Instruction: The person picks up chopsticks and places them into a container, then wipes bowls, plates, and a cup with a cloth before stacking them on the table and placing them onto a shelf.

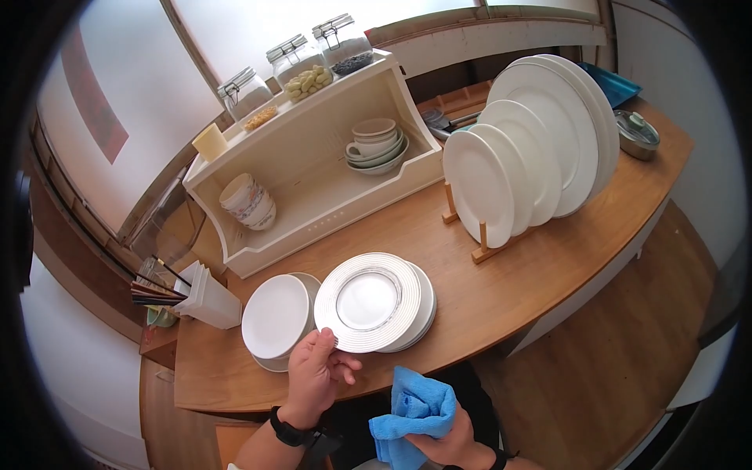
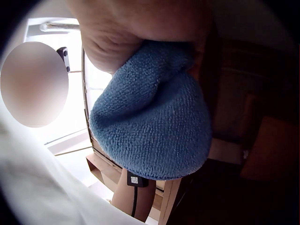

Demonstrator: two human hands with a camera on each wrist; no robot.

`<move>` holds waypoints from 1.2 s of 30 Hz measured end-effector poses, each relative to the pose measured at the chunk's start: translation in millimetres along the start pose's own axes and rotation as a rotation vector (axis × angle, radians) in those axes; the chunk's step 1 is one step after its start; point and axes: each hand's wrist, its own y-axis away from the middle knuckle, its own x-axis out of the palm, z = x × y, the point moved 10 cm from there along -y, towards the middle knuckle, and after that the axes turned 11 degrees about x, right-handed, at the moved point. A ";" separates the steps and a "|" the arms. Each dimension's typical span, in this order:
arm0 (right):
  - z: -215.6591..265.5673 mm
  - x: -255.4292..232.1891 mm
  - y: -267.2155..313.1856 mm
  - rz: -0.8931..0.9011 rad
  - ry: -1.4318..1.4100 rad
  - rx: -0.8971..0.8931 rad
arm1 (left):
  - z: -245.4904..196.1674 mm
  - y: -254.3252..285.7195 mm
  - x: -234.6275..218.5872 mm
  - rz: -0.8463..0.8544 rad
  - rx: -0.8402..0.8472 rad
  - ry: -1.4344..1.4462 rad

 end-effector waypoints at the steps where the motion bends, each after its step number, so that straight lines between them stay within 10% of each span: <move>1: 0.9 -2.0 -1.4 -0.023 -0.057 0.028 | 2.0 0.0 -0.2 0.005 -0.009 -0.009; 36: -7.7 12.5 -1.4 0.070 0.028 0.026 | 8.9 -3.1 0.0 0.102 -0.068 -0.397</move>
